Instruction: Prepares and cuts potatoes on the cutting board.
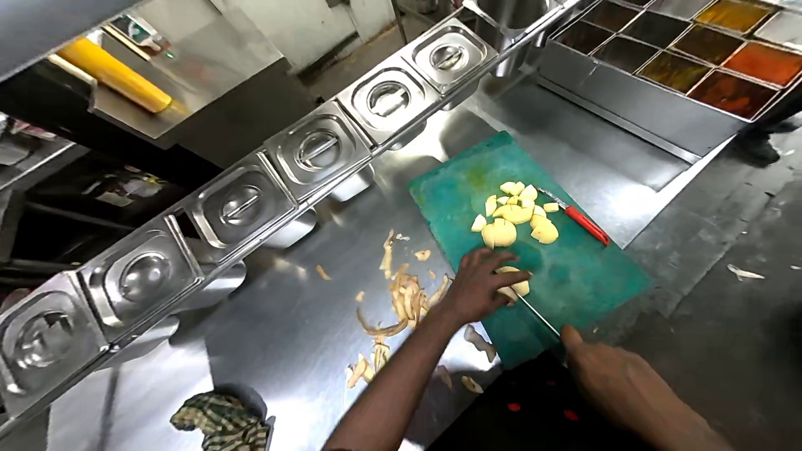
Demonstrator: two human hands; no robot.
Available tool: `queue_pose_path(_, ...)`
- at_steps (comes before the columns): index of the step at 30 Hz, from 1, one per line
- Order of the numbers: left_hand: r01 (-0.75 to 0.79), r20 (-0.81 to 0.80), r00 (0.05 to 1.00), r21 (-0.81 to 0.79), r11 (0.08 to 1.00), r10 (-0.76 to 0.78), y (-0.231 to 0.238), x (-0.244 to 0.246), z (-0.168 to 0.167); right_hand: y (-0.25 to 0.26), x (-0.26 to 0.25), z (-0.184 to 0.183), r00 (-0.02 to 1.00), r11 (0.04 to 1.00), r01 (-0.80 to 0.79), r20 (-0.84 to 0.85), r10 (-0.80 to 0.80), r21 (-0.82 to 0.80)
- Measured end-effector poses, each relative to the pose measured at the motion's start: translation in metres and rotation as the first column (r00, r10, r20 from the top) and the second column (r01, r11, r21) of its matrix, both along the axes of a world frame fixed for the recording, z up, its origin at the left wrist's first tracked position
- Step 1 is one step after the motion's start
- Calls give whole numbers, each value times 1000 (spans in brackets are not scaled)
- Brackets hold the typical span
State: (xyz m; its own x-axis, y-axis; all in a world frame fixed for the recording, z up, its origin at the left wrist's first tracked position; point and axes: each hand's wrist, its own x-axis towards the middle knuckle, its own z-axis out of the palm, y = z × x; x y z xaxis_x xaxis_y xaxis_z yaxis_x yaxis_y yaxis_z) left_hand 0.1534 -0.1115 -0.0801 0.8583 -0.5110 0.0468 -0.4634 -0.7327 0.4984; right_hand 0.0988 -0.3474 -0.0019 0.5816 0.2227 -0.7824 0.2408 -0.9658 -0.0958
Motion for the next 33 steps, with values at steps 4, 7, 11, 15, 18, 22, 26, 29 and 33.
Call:
queue_pose_path(4,398,-171,912,143,906,-373,-2,42,15,-29,-20,-12,924,984,-132,375,78,120)
queue_pose_path(7,450,-155,890,136,883,-429,1,49,10,-80,-22,6,872,947,-226,480,93,228)
queue_pose_path(11,355,22,933,102,929,-359,6,43,-7,-134,-15,30,990,946,18,126,-62,325)
queue_pose_path(15,60,182,980,115,992,-80,-9,24,-25,-122,-19,10,955,892,207,114,-273,402)
queue_pose_path(18,-240,162,962,111,964,220,-26,7,-24,-91,-22,-8,932,895,253,157,-328,367)
queue_pose_path(22,-384,-119,908,152,911,402,-28,-12,-1,-60,-27,-12,941,934,199,209,-267,297)
queue_pose_path(26,-364,-227,910,-40,931,346,-7,-25,-1,-42,-32,-5,941,960,101,288,-177,261)
queue_pose_path(29,-363,-266,904,-65,929,335,-4,-23,0,-37,-32,-7,929,972,22,354,-107,236)
queue_pose_path(33,-373,-267,899,-58,926,346,-5,-22,1,-35,-29,0,930,980,-20,363,-53,196)
